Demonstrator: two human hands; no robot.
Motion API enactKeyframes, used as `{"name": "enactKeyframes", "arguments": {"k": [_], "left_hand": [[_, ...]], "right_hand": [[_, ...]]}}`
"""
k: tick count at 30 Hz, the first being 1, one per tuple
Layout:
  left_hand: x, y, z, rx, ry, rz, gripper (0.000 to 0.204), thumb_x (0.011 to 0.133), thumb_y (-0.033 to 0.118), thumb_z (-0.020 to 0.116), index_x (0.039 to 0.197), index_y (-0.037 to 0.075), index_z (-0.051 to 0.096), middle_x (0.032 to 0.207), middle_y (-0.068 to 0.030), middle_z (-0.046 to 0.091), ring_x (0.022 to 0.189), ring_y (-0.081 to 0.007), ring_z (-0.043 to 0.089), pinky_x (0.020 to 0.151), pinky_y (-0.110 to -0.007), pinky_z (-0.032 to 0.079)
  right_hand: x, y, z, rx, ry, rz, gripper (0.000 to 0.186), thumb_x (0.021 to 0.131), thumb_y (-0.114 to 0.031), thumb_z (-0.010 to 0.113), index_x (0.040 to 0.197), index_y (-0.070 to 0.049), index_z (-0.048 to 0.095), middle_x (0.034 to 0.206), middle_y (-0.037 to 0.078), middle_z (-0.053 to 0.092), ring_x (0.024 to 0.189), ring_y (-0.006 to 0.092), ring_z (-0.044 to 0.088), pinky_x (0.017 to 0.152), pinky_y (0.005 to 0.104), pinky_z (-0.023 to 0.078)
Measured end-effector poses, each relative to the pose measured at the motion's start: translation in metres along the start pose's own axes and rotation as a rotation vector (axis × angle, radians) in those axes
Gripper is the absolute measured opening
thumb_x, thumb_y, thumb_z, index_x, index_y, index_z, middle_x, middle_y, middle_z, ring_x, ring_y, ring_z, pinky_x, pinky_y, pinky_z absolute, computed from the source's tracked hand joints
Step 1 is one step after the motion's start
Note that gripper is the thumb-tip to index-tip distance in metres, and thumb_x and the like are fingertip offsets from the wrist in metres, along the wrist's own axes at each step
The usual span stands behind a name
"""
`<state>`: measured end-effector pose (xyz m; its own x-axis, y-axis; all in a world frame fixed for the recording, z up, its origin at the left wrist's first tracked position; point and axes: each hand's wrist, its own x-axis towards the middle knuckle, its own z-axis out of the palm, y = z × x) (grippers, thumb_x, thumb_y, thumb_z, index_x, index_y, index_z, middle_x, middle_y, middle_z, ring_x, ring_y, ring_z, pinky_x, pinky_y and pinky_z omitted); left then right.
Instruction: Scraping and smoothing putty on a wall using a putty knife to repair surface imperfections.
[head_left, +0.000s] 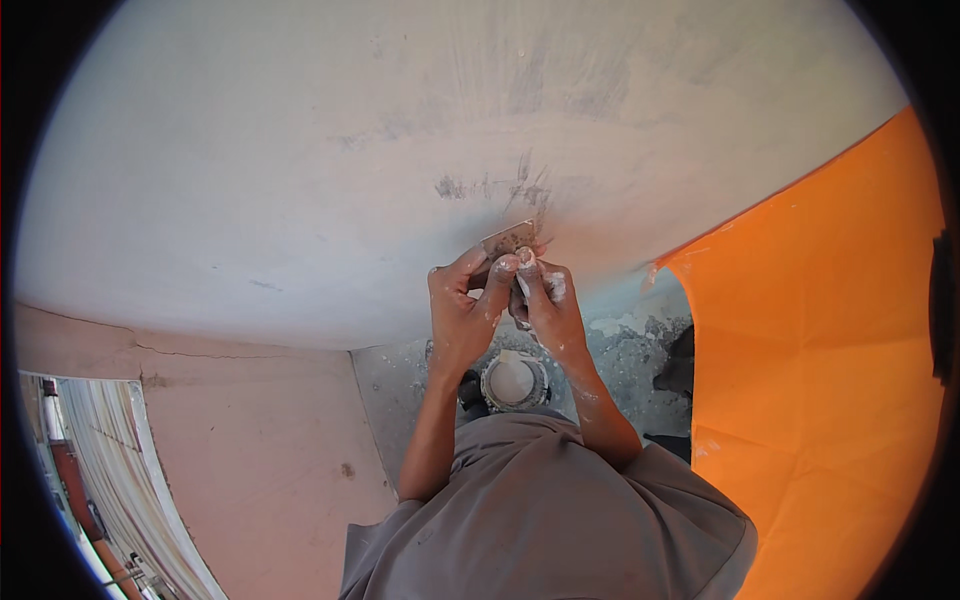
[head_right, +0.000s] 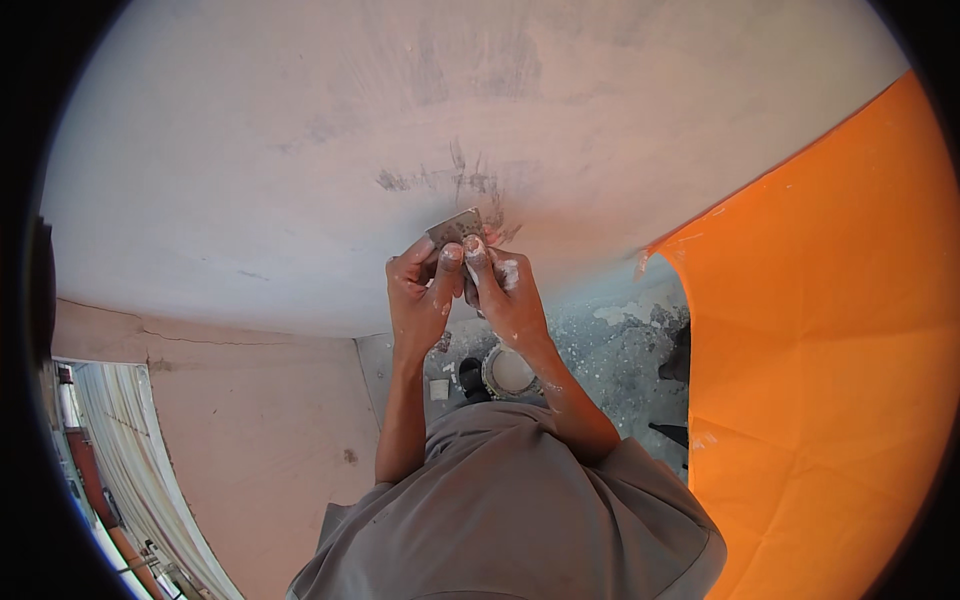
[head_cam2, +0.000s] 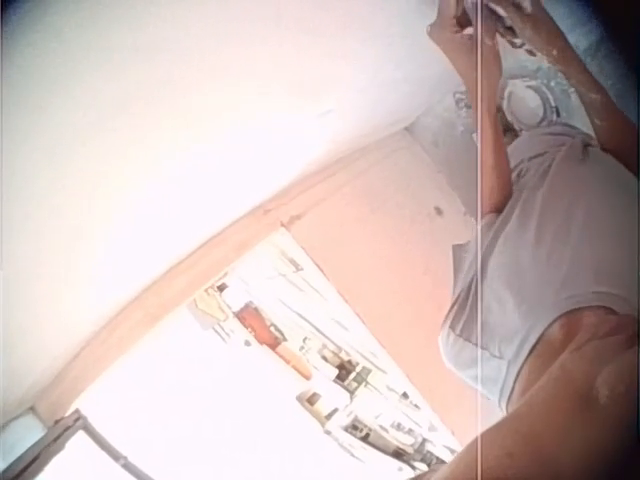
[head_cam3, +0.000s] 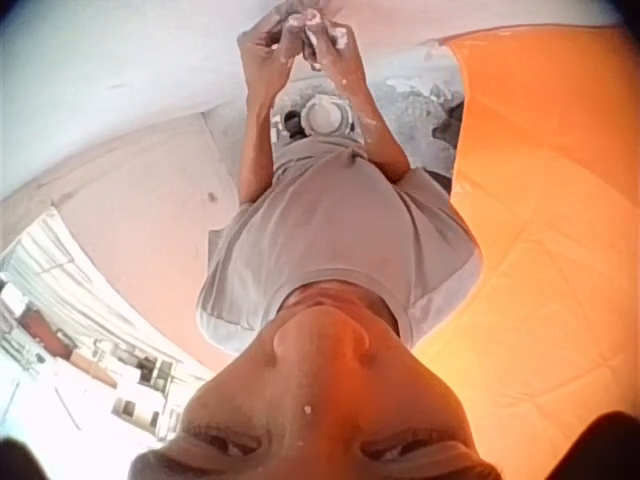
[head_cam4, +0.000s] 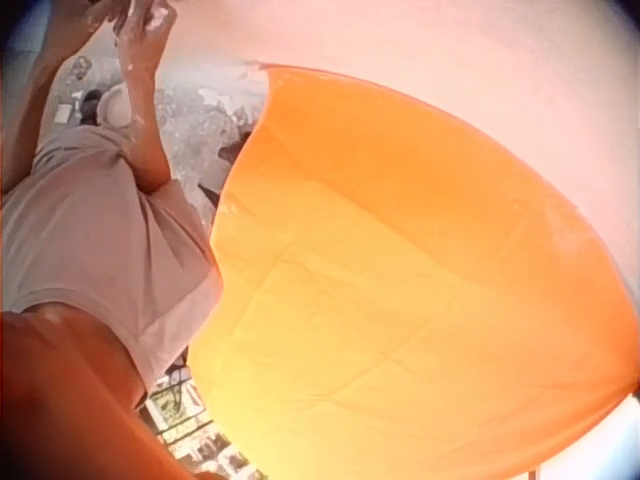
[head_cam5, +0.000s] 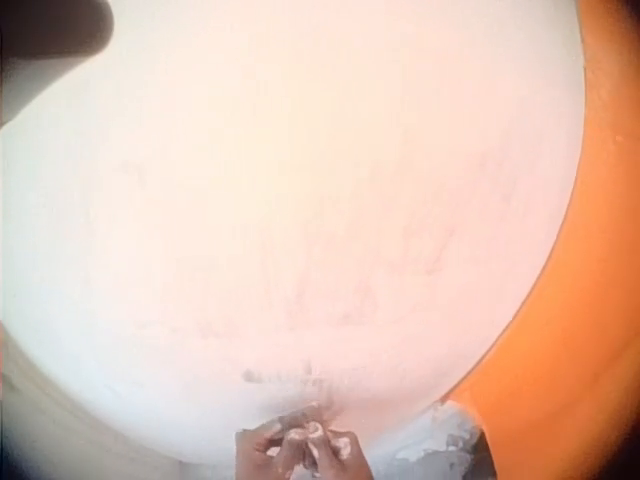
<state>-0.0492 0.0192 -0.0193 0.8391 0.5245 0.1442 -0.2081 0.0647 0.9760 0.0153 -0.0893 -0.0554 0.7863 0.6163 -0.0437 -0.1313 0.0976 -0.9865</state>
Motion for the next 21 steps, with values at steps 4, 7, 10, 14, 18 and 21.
{"name": "enactKeyframes", "arguments": {"k": [4,7,10,14,18,21], "left_hand": [[-0.059,-0.104,-0.068,0.205,-0.198,-0.320,0.021,0.098,0.015,0.071,0.109,-0.001,0.075,0.075,-0.0007,0.070,0.064,-0.0041,0.058,0.054,-0.022,0.047],[-0.111,-0.159,-0.092,0.217,-0.142,-0.461,0.020,0.095,0.014,0.074,0.107,-0.002,0.074,0.075,-0.0024,0.071,0.064,-0.0052,0.060,0.053,-0.023,0.049],[-0.123,-0.166,-0.089,0.296,-0.136,-0.560,0.020,0.094,0.012,0.075,0.108,-0.002,0.072,0.077,-0.0035,0.072,0.068,-0.0070,0.063,0.055,-0.024,0.052],[-0.079,-0.113,-0.062,0.467,-0.208,-0.184,0.027,0.091,0.011,0.075,0.117,0.008,0.074,0.121,-0.0081,0.074,0.117,-0.0217,0.066,0.088,-0.036,0.057],[-0.025,-0.016,-0.039,0.823,-0.150,0.669,0.036,0.092,0.011,0.070,0.128,0.012,0.070,0.145,-0.0120,0.058,0.145,-0.0367,0.038,0.115,-0.049,0.035],[0.021,-0.006,-0.006,0.949,0.122,1.008,0.048,0.099,0.027,0.061,0.145,0.016,0.058,0.167,-0.0131,0.027,0.155,-0.0422,0.014,0.123,-0.052,0.019]], "right_hand": [[-0.058,0.099,-0.013,-0.175,-0.076,0.281,0.046,0.109,-0.040,0.048,0.086,-0.003,0.062,0.063,-0.002,0.053,0.056,0.0062,0.047,0.052,0.0262,0.037],[-0.109,0.124,-0.007,-0.192,-0.099,0.406,0.042,0.109,-0.037,0.050,0.087,-0.003,0.063,0.062,-0.001,0.054,0.057,0.0081,0.050,0.054,0.0277,0.039],[-0.146,0.165,-0.016,-0.212,-0.096,0.424,0.037,0.107,-0.034,0.054,0.091,-0.003,0.065,0.064,0.001,0.058,0.058,0.0090,0.052,0.056,0.0284,0.041],[-0.167,0.199,-0.033,-0.274,0.099,0.456,0.033,0.103,-0.031,0.058,0.095,-0.001,0.067,0.065,0.008,0.062,0.061,0.0133,0.058,0.059,0.0322,0.045],[-0.212,0.235,-0.073,-0.627,0.259,0.376,0.029,0.098,-0.028,0.061,0.090,-0.002,0.070,0.073,0.023,0.067,0.071,0.0397,0.066,0.070,0.0462,0.051],[-0.245,0.252,-0.101,-0.752,0.251,0.390,0.029,0.097,-0.029,0.061,0.091,-0.002,0.071,0.078,0.024,0.068,0.076,0.0438,0.067,0.074,0.0485,0.052]]}}
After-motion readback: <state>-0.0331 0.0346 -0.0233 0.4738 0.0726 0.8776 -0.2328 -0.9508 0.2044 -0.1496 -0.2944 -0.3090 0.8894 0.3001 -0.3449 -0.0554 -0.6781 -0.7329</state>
